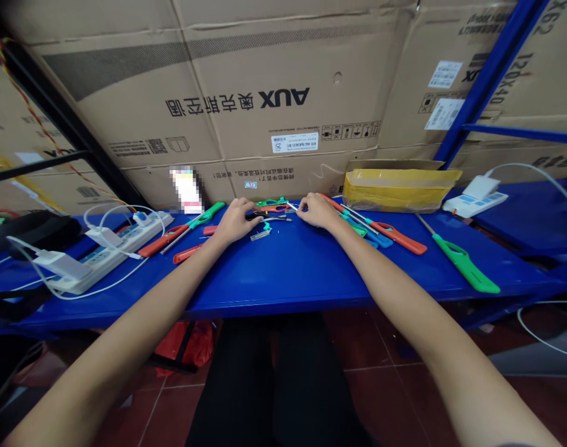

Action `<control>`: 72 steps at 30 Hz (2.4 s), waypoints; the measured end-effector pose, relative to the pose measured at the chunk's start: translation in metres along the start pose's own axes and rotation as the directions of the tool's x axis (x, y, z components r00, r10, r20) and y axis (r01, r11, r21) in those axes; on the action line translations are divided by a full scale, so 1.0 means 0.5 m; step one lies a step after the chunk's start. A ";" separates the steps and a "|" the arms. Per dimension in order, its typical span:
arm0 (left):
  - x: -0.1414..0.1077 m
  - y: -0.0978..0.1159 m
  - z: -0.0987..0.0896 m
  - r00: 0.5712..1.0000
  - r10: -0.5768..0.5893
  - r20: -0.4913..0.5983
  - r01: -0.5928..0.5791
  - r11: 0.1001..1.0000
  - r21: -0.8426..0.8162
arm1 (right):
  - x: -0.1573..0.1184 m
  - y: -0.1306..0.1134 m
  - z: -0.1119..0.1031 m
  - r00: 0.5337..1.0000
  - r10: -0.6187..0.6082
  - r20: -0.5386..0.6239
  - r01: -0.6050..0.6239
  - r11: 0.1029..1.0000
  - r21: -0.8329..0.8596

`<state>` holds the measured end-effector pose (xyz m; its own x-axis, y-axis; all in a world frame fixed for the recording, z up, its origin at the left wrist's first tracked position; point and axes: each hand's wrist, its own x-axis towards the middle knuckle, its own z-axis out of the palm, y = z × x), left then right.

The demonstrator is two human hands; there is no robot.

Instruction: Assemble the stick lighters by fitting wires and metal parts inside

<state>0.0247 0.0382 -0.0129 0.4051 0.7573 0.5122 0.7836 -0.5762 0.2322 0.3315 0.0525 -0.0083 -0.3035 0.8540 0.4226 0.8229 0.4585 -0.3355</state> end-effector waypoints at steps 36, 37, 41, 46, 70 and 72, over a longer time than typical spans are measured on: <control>-0.012 0.072 0.005 0.986 0.165 -0.028 -0.167 0.962 -0.214 | -0.019 -0.088 0.009 0.991 -0.136 -0.002 0.108 0.778 0.619; -0.012 0.069 0.003 0.986 0.163 -0.031 -0.166 0.962 -0.215 | -0.018 -0.084 0.005 0.992 -0.128 -0.004 0.105 0.792 0.601; -0.011 0.056 -0.008 0.996 0.094 -0.011 -0.094 0.972 -0.217 | -0.013 -0.058 -0.018 0.998 -0.061 -0.014 0.059 0.855 0.515; -0.011 0.051 -0.017 0.998 0.059 0.001 -0.057 0.966 -0.252 | -0.014 -0.032 -0.032 0.999 -0.048 -0.009 0.047 0.895 0.444; -0.011 0.054 -0.032 0.998 -0.057 0.028 0.064 0.876 -0.479 | -0.010 -0.047 -0.031 0.993 -0.094 -0.074 0.113 0.941 0.319; -0.011 0.054 -0.033 0.998 -0.059 0.028 0.065 0.878 -0.474 | -0.010 -0.046 -0.028 0.993 -0.098 -0.073 0.116 0.938 0.326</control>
<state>0.0359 0.0132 0.0044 0.3715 0.7982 0.4741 0.4914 -0.6023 0.6291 0.3208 0.0343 0.0090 -0.3467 0.7849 0.5136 0.5800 0.6097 -0.5403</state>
